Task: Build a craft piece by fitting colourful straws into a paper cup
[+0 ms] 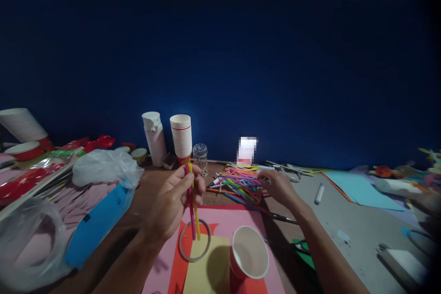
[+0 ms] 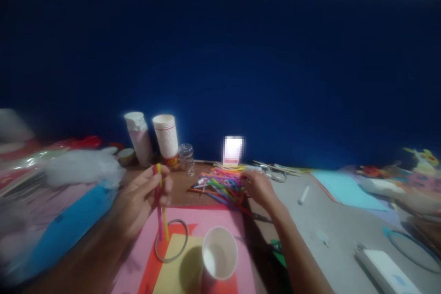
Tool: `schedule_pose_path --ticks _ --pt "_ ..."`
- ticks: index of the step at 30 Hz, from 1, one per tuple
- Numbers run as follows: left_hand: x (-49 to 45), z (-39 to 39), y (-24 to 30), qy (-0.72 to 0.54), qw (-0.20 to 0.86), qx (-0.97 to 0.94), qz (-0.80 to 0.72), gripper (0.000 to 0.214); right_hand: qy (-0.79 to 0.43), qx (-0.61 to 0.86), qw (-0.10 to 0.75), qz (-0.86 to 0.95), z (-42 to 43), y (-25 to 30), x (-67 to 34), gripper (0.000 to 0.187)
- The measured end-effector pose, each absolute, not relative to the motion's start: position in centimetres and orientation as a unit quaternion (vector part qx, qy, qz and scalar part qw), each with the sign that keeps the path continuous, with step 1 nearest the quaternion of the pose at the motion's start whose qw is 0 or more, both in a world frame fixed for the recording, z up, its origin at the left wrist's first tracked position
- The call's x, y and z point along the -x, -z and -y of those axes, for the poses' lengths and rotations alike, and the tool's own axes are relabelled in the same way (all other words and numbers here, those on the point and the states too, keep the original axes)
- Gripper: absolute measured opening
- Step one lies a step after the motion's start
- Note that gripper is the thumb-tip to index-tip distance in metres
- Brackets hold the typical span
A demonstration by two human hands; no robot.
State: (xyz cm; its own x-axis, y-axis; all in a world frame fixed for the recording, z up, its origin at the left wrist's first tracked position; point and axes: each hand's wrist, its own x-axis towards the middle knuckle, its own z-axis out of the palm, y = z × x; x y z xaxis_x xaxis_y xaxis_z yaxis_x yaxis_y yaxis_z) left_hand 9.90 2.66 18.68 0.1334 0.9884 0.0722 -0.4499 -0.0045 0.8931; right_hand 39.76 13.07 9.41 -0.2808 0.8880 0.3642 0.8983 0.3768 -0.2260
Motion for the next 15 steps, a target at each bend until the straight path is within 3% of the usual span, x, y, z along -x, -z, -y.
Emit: schedule_pose_path --ticks 7,15 --pt "-9.7 -2.8 -18.5 -0.568 0.640 -0.406 -0.320 0.008 0.093 0.517 0.273 0.806 -12.3 -9.5 -39.0 0.015" --pt "-9.6 -2.7 -18.6 -0.550 0.656 -0.408 -0.317 0.008 0.049 0.523 0.229 0.820 -12.3 -8.3 -38.7 0.015"
